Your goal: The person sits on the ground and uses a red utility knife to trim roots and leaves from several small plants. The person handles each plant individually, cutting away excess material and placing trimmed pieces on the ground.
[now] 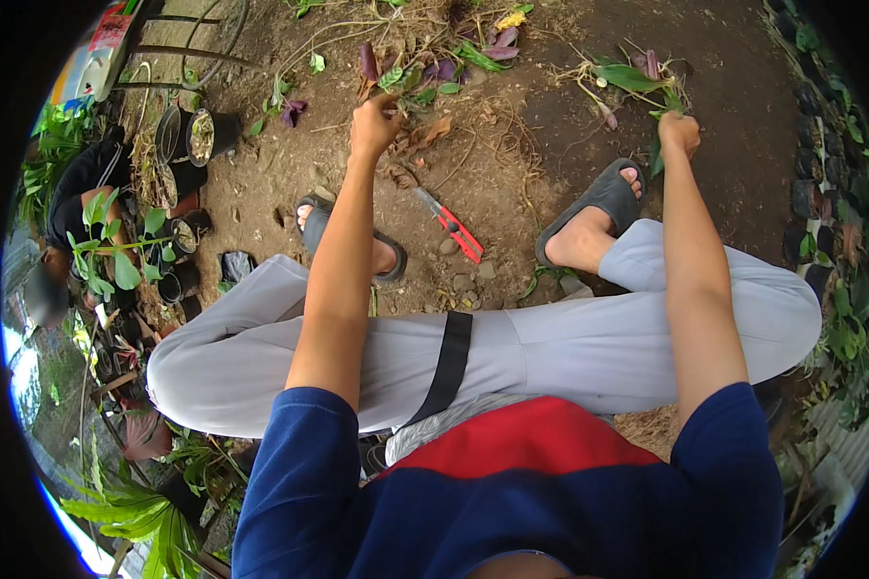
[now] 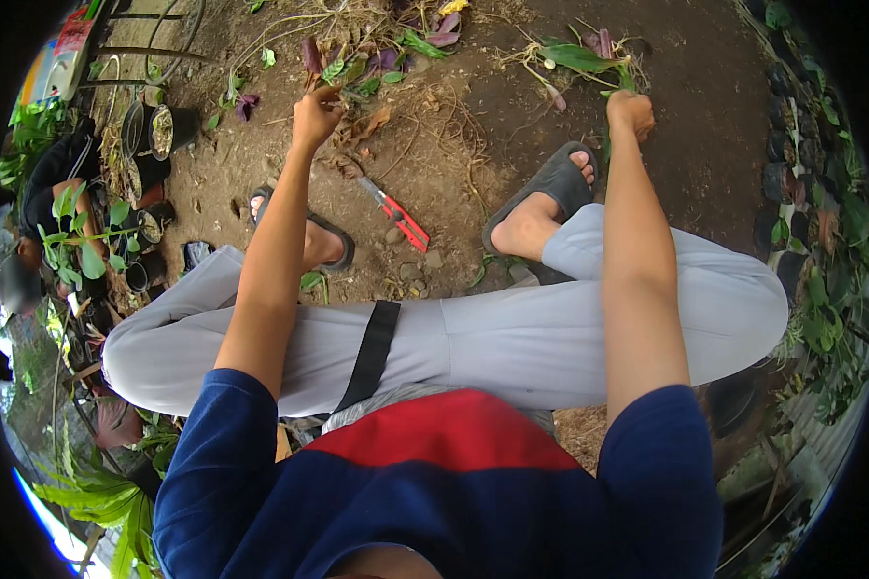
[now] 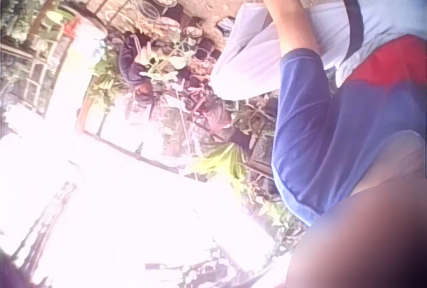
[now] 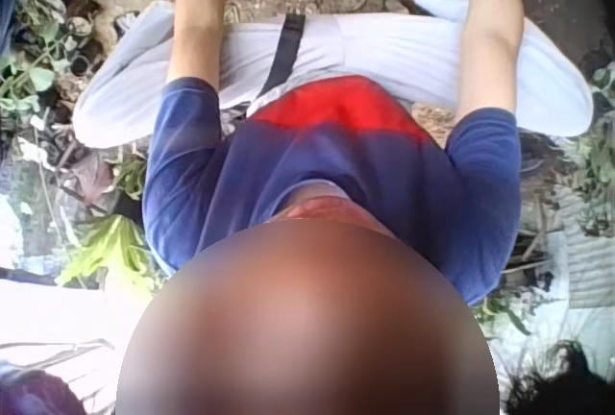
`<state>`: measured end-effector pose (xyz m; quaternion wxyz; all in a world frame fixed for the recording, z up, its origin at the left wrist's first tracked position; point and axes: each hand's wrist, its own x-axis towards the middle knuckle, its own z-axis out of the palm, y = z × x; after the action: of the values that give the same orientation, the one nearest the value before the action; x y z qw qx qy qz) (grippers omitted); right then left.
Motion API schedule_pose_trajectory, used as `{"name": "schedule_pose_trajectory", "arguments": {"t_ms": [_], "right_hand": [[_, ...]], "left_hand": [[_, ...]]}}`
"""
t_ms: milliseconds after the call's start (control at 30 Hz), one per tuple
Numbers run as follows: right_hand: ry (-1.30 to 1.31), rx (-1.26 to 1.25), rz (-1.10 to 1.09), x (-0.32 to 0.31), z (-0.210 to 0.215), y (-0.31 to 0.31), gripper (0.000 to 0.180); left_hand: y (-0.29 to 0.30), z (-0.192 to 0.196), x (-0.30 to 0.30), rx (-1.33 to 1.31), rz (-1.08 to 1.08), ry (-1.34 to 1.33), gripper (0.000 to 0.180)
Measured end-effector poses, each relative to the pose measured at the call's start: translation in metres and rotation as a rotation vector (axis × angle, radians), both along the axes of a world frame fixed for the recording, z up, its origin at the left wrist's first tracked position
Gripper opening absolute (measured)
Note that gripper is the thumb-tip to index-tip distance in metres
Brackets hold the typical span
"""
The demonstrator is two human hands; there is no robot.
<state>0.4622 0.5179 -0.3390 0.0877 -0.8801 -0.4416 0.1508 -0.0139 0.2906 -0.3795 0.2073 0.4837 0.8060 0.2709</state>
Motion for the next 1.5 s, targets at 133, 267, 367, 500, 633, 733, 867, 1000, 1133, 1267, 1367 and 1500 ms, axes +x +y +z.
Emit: {"name": "schedule_pose_trajectory", "arguments": {"t_ms": [133, 267, 367, 500, 633, 733, 867, 1000, 1133, 1267, 1367, 1500], "right_hand": [[0.225, 0.215, -0.046, 0.0, 0.049, 0.02, 0.039], [0.18, 0.271, 0.257, -0.002, 0.123, 0.044, 0.039], [0.435, 0.156, 0.428, -0.005, 0.192, 0.053, 0.046], [0.605, 0.149, 0.623, -0.024, 0.256, 0.031, 0.037], [1.056, 0.085, 0.652, -0.062, 0.283, 0.003, 0.026], [1.417, -0.081, 0.825, -0.103, 0.282, -0.008, 0.032], [1.494, 0.046, 0.703, -0.126, 0.277, -0.026, 0.04], [1.303, 0.393, 0.711, -0.129, 0.263, -0.015, 0.046], [0.892, 0.407, 0.624, -0.104, 0.209, 0.016, 0.057], [0.837, 0.395, 0.397, -0.056, 0.109, 0.033, 0.036], [0.823, 0.287, 0.09, -0.012, 0.02, 0.02, 0.026], [0.372, 0.127, -0.163, 0.022, -0.074, -0.017, 0.022]], "left_hand": [[0.015, 0.003, -0.004, -0.092, 0.241, 0.187, 0.038], [0.045, 0.042, 0.002, 0.016, 0.375, 0.298, 0.047], [0.08, 0.091, 0.015, 0.086, 0.219, 0.326, 0.061], [0.108, 0.165, 0.053, 0.095, -0.292, 0.061, 0.086], [0.108, 0.203, 0.102, 0.399, -0.571, -0.039, 0.083], [0.111, 0.207, 0.115, 0.637, -0.614, 0.123, 0.071], [0.116, 0.204, 0.099, 0.592, -0.428, -0.285, 0.06], [0.11, 0.21, 0.07, 0.404, -0.254, -0.367, 0.041], [0.106, 0.205, 0.042, 0.366, 0.006, -0.447, 0.048], [0.107, 0.182, -0.006, 0.187, 0.075, -0.221, 0.054], [0.104, 0.157, -0.034, 0.2, 0.154, 0.243, 0.067], [0.093, 0.132, -0.039, -0.019, 0.134, 0.413, 0.074]]}}
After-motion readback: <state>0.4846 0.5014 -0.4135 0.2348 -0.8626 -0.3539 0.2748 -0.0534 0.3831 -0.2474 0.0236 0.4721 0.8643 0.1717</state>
